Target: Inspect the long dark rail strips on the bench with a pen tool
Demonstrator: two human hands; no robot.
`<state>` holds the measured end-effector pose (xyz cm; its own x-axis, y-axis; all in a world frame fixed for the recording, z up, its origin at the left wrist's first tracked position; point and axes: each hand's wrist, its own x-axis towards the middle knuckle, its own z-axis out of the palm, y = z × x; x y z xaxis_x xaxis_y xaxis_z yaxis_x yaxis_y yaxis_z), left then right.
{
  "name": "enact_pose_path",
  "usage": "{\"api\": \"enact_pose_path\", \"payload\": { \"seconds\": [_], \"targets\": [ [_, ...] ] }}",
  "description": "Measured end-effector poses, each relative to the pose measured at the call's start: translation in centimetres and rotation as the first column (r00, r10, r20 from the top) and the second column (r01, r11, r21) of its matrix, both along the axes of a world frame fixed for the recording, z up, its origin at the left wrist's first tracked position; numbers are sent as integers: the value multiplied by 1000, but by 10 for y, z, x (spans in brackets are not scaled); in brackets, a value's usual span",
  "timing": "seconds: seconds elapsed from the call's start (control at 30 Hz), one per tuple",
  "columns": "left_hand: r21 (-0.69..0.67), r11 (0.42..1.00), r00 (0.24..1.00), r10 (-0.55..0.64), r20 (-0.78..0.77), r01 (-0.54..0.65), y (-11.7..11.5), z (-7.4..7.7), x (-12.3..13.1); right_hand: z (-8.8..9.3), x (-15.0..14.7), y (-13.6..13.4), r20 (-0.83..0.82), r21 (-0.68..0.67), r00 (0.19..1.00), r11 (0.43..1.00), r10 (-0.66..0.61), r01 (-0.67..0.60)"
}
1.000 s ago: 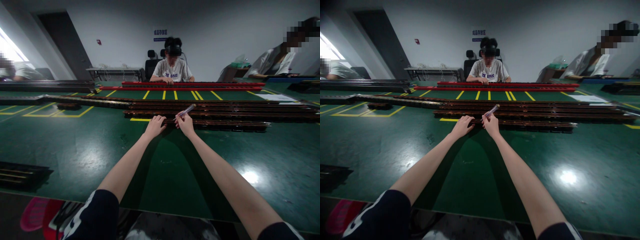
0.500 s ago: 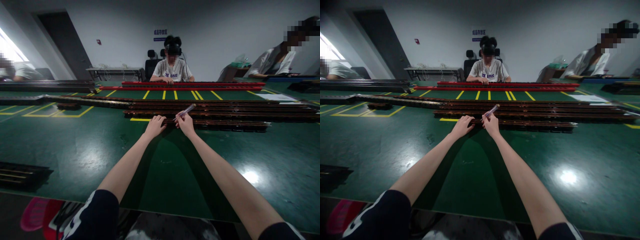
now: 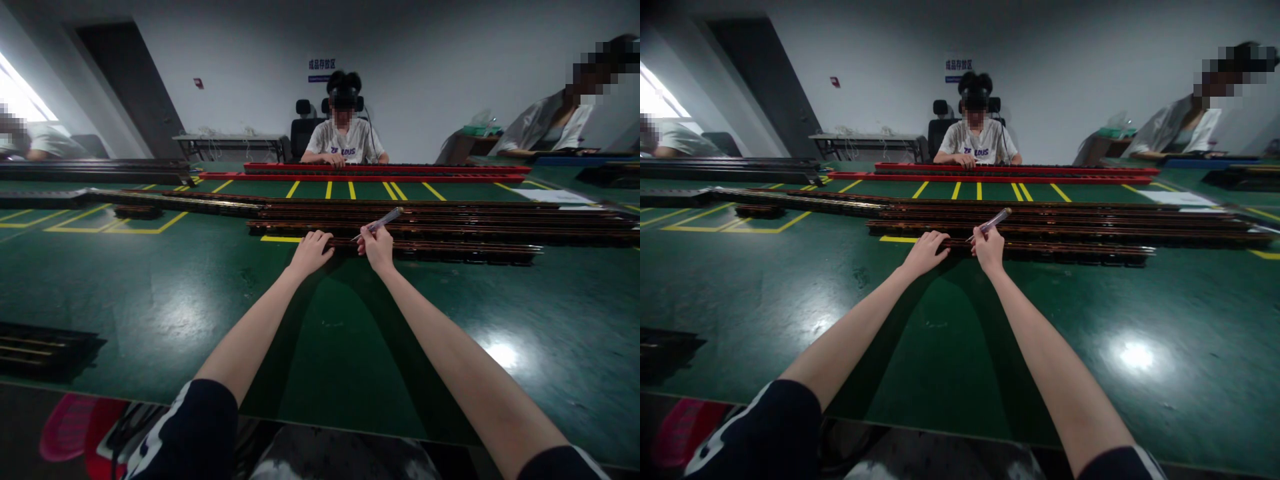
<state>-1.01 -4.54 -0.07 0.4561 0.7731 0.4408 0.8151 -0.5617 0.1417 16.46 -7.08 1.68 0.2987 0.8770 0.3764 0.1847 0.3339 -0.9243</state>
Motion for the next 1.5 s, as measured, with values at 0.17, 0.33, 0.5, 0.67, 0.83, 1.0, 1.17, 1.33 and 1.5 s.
{"api": "enact_pose_path", "payload": {
  "seconds": [0.17, 0.33, 0.5, 0.67, 0.83, 1.0, 1.17, 1.33, 1.5],
  "targets": [
    [2, 1000, 1000, 7, -2, -7, 0, -1, 0, 2, -2, -1, 15, -32, 1000, 999, -3, 4],
    [0, 1000, 1000, 2, 3, -2, 0, -1, 0, 1, -1, -1, 33, -20, 999, 1000, 0, 1],
    [4, 1000, 1000, -2, 6, 2, 0, -1, 0, 3, 0, -3, 71, -35, 997, 999, -5, 8],
    [-14, 1000, 1000, -1, 6, 1, 0, 0, 0, 7, -1, -6, 86, -56, 996, 998, -32, 37],
    [-18, 1000, 1000, 2, 10, -1, -1, 0, 0, 6, -2, -6, 75, -58, 997, 998, -22, 26],
    [-10, 1000, 1000, -6, 12, 6, 0, 0, 0, 4, -2, -5, 82, -39, 996, 999, -18, 22],
    [-1, 1000, 1000, 5, 5, -5, 0, 0, 0, 4, -2, -4, 60, -56, 998, 998, -23, 26],
    [-9, 1000, 1000, 7, -5, -7, -1, 1, 0, 2, 0, -3, 49, -34, 999, 999, -5, 7],
    [-16, 1000, 1000, 3, 4, -3, -2, 2, 0, 1, 0, -3, 60, -31, 998, 1000, 0, 2]
  ]
}}
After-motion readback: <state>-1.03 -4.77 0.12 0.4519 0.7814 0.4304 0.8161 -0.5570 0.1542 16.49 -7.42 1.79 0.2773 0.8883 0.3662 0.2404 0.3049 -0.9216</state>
